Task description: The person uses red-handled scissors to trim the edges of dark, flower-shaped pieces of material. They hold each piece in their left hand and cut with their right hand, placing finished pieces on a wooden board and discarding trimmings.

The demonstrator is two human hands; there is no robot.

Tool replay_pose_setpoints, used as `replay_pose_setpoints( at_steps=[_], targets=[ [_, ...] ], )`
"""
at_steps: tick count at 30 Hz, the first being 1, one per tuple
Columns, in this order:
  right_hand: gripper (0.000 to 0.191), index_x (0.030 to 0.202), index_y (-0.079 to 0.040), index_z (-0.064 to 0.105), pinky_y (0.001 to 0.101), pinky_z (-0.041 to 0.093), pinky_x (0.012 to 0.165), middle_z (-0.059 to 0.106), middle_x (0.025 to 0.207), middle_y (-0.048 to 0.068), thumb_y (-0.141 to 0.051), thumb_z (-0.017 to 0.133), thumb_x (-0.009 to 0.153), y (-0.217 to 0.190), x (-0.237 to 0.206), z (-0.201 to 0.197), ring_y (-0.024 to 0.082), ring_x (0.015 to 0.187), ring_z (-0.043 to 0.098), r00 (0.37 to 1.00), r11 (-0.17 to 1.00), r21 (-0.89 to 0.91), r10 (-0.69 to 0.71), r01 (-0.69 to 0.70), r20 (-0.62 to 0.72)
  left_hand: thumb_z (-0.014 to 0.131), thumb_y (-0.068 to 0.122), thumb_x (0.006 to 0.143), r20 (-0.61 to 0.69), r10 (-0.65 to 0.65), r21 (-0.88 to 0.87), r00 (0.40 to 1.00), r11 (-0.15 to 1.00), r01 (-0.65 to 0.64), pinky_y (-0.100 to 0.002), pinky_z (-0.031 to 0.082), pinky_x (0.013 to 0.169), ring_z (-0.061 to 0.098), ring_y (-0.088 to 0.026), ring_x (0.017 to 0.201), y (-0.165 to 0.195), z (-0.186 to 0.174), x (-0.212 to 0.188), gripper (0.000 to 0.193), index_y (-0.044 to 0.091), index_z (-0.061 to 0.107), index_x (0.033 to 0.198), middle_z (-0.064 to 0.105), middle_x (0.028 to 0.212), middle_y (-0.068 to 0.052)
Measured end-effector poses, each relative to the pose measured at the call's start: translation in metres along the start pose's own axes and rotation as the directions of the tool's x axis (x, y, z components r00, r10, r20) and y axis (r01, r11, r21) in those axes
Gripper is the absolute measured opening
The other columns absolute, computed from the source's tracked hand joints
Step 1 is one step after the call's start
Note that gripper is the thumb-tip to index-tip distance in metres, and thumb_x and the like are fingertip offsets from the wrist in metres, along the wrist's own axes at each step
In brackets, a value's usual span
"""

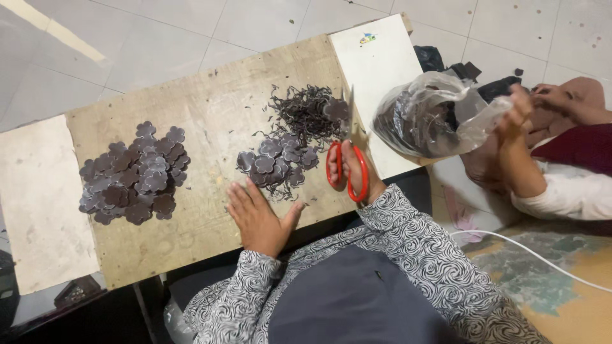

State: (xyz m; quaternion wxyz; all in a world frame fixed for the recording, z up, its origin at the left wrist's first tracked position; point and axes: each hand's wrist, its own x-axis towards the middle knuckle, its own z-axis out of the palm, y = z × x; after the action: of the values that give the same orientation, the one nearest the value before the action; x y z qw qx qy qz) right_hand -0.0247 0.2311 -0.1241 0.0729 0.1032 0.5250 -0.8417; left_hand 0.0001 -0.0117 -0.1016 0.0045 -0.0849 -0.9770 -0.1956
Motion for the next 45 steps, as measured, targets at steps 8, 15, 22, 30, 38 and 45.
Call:
replay_pose_setpoints(
  at_steps=[8, 15, 22, 30, 38, 45],
  targets=[
    [0.063, 0.097, -0.006, 0.053, 0.0342, 0.050, 0.069, 0.053, 0.081, 0.005, -0.066, 0.036, 0.105, 0.016, 0.011, -0.016, 0.018, 0.069, 0.055, 0.997, 0.990, 0.139, -0.045, 0.036, 0.061, 0.060, 0.080, 0.080, 0.114, -0.101, 0.103, 0.988, 0.991, 0.090, -0.069, 0.005, 0.117, 0.002, -0.052, 0.151, 0.009, 0.006, 0.017, 0.121, 0.000, 0.013, 0.159, 0.005, 0.164, -0.032],
    [0.062, 0.100, -0.006, 0.053, 0.0367, 0.049, 0.072, 0.053, 0.084, 0.006, -0.065, 0.037, 0.107, 0.015, 0.017, -0.022, 0.020, 0.072, 0.054, 0.995, 0.987, 0.152, -0.068, 0.055, 0.079, 0.063, 0.078, 0.079, 0.055, -0.094, -0.028, 0.994, 0.995, 0.096, -0.064, 0.004, 0.121, -0.003, -0.046, 0.153, 0.027, 0.001, 0.054, 0.126, -0.001, 0.009, 0.160, 0.000, 0.165, -0.031],
    [0.061, 0.102, -0.005, 0.053, 0.0391, 0.048, 0.075, 0.053, 0.087, 0.008, -0.064, 0.038, 0.108, 0.015, 0.021, -0.030, 0.022, 0.076, 0.054, 0.992, 0.987, 0.153, -0.059, 0.042, 0.108, 0.068, 0.075, 0.079, -0.031, -0.030, -0.026, 0.999, 0.999, 0.029, -0.067, 0.002, 0.120, -0.006, -0.048, 0.153, 0.028, 0.002, 0.074, 0.117, 0.013, 0.014, 0.161, -0.003, 0.165, -0.029],
    [0.061, 0.105, -0.004, 0.053, 0.0402, 0.047, 0.078, 0.053, 0.088, 0.009, -0.064, 0.042, 0.108, 0.016, 0.019, -0.032, 0.022, 0.079, 0.053, 0.988, 0.982, 0.174, -0.101, 0.079, 0.121, 0.072, 0.062, 0.081, -0.076, -0.025, -0.092, 0.997, 0.996, 0.018, -0.068, 0.008, 0.120, 0.013, -0.044, 0.153, 0.024, 0.007, 0.080, 0.092, 0.009, 0.043, 0.150, 0.025, 0.161, -0.027],
    [0.061, 0.105, -0.004, 0.052, 0.0386, 0.047, 0.079, 0.053, 0.089, 0.009, -0.065, 0.046, 0.106, 0.018, 0.018, -0.029, 0.021, 0.081, 0.053, 0.983, 0.984, 0.169, -0.091, 0.063, 0.161, 0.073, 0.050, 0.084, -0.028, 0.025, -0.123, 0.999, 0.992, -0.028, -0.061, 0.018, 0.129, 0.029, -0.040, 0.153, 0.021, 0.005, 0.060, 0.071, 0.008, 0.054, 0.138, 0.044, 0.149, -0.019],
    [0.059, 0.104, -0.005, 0.052, 0.0387, 0.048, 0.079, 0.053, 0.089, 0.008, -0.063, 0.044, 0.107, 0.020, 0.016, -0.029, 0.021, 0.080, 0.055, 0.981, 0.986, 0.146, -0.107, 0.083, 0.164, 0.073, 0.065, 0.078, -0.108, 0.224, -0.124, 0.969, 0.964, -0.237, -0.071, 0.011, 0.116, 0.018, -0.050, 0.147, 0.026, -0.007, 0.062, 0.084, 0.023, 0.052, 0.147, 0.030, 0.156, -0.025]
  ],
)
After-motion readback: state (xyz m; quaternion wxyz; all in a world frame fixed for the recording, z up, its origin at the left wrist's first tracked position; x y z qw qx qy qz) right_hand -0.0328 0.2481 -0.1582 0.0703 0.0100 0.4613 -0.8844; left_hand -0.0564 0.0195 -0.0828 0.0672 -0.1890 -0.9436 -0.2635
